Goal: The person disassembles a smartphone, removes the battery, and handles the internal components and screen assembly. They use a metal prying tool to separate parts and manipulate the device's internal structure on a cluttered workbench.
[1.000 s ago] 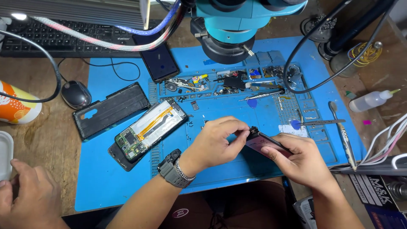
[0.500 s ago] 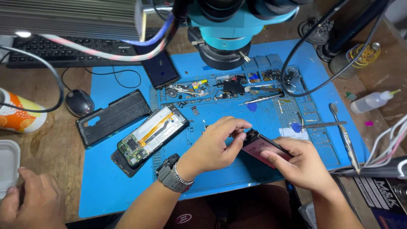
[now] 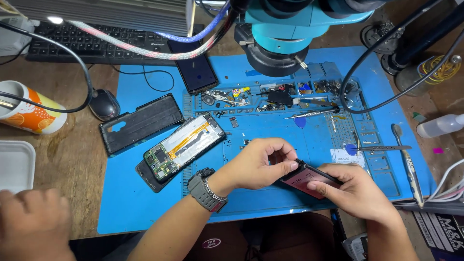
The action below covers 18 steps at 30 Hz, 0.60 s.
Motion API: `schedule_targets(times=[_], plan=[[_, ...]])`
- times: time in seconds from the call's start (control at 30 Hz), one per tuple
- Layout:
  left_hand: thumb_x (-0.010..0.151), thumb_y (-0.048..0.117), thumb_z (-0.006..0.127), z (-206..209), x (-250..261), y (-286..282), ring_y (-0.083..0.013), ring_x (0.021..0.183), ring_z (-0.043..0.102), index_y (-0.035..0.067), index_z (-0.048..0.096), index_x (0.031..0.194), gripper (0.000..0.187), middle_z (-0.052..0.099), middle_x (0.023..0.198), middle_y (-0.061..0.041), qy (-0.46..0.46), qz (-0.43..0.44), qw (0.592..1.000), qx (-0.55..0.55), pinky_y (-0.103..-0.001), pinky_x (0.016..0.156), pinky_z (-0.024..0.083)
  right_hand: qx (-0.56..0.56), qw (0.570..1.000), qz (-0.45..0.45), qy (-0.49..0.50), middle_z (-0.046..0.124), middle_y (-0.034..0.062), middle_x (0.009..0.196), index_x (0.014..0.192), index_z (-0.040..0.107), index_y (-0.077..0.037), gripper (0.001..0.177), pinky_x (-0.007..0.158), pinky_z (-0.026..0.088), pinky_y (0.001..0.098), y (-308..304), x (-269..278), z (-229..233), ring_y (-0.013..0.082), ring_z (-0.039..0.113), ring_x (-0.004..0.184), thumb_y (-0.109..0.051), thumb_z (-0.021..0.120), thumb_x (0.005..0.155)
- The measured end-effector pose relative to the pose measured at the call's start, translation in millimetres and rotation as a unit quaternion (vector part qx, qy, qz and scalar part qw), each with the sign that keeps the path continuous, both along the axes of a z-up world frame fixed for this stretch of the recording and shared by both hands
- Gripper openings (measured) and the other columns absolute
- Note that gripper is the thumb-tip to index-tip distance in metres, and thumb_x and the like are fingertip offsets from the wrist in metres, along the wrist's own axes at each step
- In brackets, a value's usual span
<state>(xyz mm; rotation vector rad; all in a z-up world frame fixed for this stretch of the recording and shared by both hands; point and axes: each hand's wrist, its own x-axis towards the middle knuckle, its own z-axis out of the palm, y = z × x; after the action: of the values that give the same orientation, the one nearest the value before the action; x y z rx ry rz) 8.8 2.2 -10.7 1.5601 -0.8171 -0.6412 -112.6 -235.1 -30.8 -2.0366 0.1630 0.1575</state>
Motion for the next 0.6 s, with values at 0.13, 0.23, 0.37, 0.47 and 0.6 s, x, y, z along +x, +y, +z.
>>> schedule_targets(times=[0.13, 0.23, 0.37, 0.47, 0.6], plan=[[0.095, 0.017, 0.067, 2.7, -1.0, 0.6, -0.0096, 0.076, 0.06, 0.013, 0.067, 0.092, 0.005, 0.067, 0.085, 0.002, -0.01, -0.021, 1.0, 0.003, -0.026, 0.07, 0.053, -0.054, 0.996, 0.06, -0.029, 0.081, -0.0045, 0.084, 0.098, 0.084, -0.012, 0.019, 0.068, 0.053, 0.0248, 7.6, 5.8, 10.8, 0.0064, 0.067, 0.076, -0.024, 0.077, 0.086], [0.093, 0.016, 0.065, 8.2, -1.0, 1.5, -0.0095, 0.072, 0.06, 0.014, 0.066, 0.087, 0.007, 0.067, 0.081, 0.002, -0.028, -0.031, 0.999, 0.017, -0.025, 0.065, 0.052, -0.094, 0.989, 0.093, -0.065, 0.075, -0.0058, 0.078, 0.096, 0.081, -0.015, 0.018, 0.064, 0.05, 0.0254, 17.0, 8.8, 22.4, 0.0072, 0.062, 0.07, -0.03, 0.075, 0.087], [0.091, 0.014, 0.069, 9.6, -0.4, 3.9, -0.0074, 0.069, 0.057, 0.014, 0.067, 0.084, 0.007, 0.064, 0.077, 0.003, -0.003, -0.04, 0.999, 0.0, -0.023, 0.064, 0.049, -0.136, 0.985, 0.08, -0.062, 0.074, -0.0057, 0.067, 0.088, 0.082, -0.017, 0.016, 0.058, 0.048, 0.0274, 31.5, 11.2, 32.7, 0.0083, 0.058, 0.061, -0.032, 0.077, 0.086], [0.085, 0.008, 0.074, 0.4, 1.3, -0.4, -0.0143, 0.066, 0.063, 0.006, 0.071, 0.084, 0.003, 0.068, 0.07, -0.006, -0.005, -0.012, 0.997, -0.071, -0.031, 0.062, 0.055, -0.055, 0.984, 0.049, -0.161, 0.077, 0.0173, 0.068, 0.092, 0.08, -0.004, 0.012, 0.06, 0.058, 0.0412, 42.3, 17.1, 40.0, 0.0383, 0.074, 0.062, -0.012, 0.076, 0.085], [0.085, 0.004, 0.073, 4.1, 2.1, 0.0, -0.0169, 0.07, 0.066, 0.006, 0.073, 0.089, 0.004, 0.071, 0.075, -0.008, -0.026, 0.0, 0.994, -0.102, -0.033, 0.065, 0.057, 0.007, 0.98, -0.002, -0.197, 0.078, 0.0142, 0.066, 0.097, 0.081, -0.003, 0.013, 0.064, 0.06, 0.0375, 46.5, 17.3, 32.2, 0.0206, 0.075, 0.068, -0.004, 0.072, 0.087]])
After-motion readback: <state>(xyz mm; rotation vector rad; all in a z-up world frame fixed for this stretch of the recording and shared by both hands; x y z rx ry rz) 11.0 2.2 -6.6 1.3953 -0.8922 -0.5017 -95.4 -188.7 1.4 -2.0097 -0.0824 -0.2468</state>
